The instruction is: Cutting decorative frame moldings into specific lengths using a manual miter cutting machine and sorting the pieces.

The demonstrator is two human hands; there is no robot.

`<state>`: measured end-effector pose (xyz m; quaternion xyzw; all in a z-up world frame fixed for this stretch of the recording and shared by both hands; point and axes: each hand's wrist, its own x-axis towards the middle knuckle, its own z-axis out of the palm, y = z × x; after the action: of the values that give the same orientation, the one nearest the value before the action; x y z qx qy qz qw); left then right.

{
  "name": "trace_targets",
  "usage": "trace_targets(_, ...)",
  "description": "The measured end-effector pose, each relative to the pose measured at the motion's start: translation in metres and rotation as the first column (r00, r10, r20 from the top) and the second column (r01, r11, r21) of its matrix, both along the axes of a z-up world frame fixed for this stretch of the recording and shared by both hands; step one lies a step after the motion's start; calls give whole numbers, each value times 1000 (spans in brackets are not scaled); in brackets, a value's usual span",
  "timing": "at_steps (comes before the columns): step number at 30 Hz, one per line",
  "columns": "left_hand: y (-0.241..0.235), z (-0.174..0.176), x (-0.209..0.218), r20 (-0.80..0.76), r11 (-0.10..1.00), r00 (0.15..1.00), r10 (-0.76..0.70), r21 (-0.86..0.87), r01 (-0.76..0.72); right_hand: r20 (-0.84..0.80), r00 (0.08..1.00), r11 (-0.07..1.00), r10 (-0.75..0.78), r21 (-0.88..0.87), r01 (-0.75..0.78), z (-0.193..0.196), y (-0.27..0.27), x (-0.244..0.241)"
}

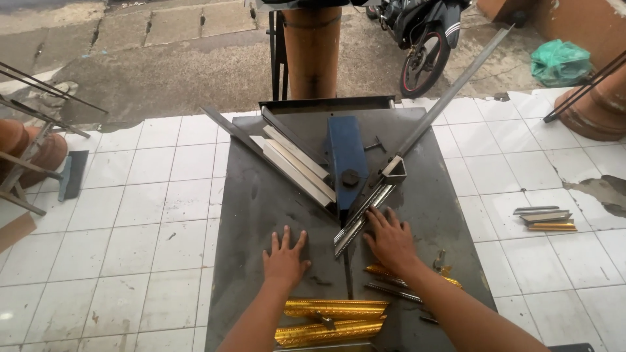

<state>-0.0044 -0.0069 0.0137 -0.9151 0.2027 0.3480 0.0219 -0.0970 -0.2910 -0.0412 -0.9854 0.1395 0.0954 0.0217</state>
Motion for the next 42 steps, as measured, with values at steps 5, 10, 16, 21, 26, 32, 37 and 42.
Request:
trace_targets(5, 3, -3, -1, 82, 997, 996, -32, -69, 37, -96, 995, 1000, 2, -7, -2, 30, -6, -4)
trace_targets(10, 3, 4, -1, 70, 997, 996, -48, -55, 52, -120, 992, 999, 41, -20, -44, 23, -22, -2)
trace_targets(16, 3, 5, -1, 58, 997, 997, -54, -49, 57, -130, 987, 995, 90, 51, -84, 17, -14, 0)
trace_targets(21, 3, 5, -2, 61, 998, 997, -42, -49, 45, -93, 991, 992, 97, 87, -89, 19, -14, 0)
trace_targets(26, -1, -2, 1, 9, 1000, 1000, -11, 5, 11, -25, 993, 983, 115, 147, -110, -7, -29, 3)
trace_targets(32, -3, -2, 0, -1, 1000, 1000, -19, 19, 19, -81, 991, 970, -108, 209, 123, 2, -24, 2)
trace_targets(37, 1, 1, -1, 3, 1000, 1000, -27, 16, 27, -199, 919, 863, -341, 322, 390, 6, 5, 18)
trace_targets(42, 0, 1, 1, -5, 999, 1000, -27, 41, 27, -232, 900, 812, -369, 391, 434, 15, 28, 27)
